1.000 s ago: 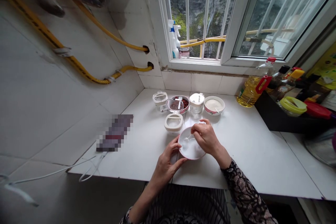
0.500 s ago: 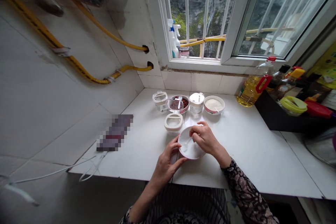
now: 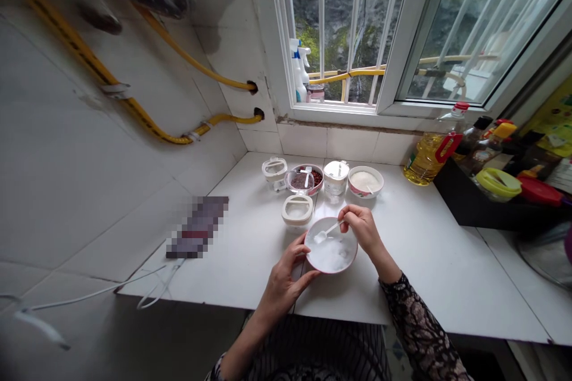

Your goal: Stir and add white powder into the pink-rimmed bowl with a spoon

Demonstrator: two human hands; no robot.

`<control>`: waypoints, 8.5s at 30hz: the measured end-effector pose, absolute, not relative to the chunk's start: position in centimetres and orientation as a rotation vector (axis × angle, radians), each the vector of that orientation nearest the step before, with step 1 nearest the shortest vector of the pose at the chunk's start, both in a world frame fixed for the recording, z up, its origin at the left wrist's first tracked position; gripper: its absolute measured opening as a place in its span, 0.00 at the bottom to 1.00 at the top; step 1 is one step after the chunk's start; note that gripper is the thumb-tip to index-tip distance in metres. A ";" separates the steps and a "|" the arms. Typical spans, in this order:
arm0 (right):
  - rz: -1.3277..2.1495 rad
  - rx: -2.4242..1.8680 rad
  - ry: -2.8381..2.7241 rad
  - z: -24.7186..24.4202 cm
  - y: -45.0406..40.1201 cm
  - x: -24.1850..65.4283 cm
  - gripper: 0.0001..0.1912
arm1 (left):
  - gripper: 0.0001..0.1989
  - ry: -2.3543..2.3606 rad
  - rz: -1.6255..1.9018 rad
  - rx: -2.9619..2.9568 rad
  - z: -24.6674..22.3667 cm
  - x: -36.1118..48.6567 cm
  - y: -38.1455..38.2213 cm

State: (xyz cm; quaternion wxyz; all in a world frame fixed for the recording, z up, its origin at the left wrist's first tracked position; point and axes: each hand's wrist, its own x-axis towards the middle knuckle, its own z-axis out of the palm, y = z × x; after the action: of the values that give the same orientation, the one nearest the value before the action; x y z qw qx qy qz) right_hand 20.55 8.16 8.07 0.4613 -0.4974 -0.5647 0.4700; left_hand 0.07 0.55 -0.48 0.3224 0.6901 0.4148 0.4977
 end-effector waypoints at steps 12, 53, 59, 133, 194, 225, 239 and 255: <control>0.357 -0.949 -1.942 7.8 8.1 17.5 0.10 | 0.15 1.089 1.323 1.832 -0.8 0.3 0.6; 0.814 -1.148 -1.845 8.2 7.3 20.3 0.10 | 0.15 1.102 1.308 1.824 -0.7 0.1 0.5; 1.046 -1.226 -1.534 8.2 7.8 20.5 0.08 | 0.14 1.096 1.306 1.817 -0.6 0.1 0.5; 0.779 -1.211 -1.786 7.9 8.1 21.6 0.09 | 0.15 1.108 1.296 1.833 -0.8 0.1 0.5; 1.030 -1.304 -1.555 8.3 7.4 21.3 0.10 | 0.15 1.177 1.234 1.923 0.0 -0.4 -0.1; 0.168 -0.963 -2.220 8.3 6.5 20.4 0.10 | 0.14 1.188 1.205 1.881 0.4 -0.5 -0.1; 0.355 -1.020 -2.139 7.2 6.8 20.0 0.10 | 0.15 1.178 1.230 1.899 0.2 -0.4 -0.1; 0.636 -1.252 -1.854 7.6 7.0 20.4 0.11 | 0.15 1.172 1.246 1.908 0.2 -0.4 0.0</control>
State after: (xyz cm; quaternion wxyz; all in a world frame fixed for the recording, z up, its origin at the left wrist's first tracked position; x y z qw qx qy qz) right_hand 20.37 6.98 7.61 0.3966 -0.4941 -0.7318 0.2509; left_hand -0.36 0.00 0.16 0.2853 0.7136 0.4384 0.4659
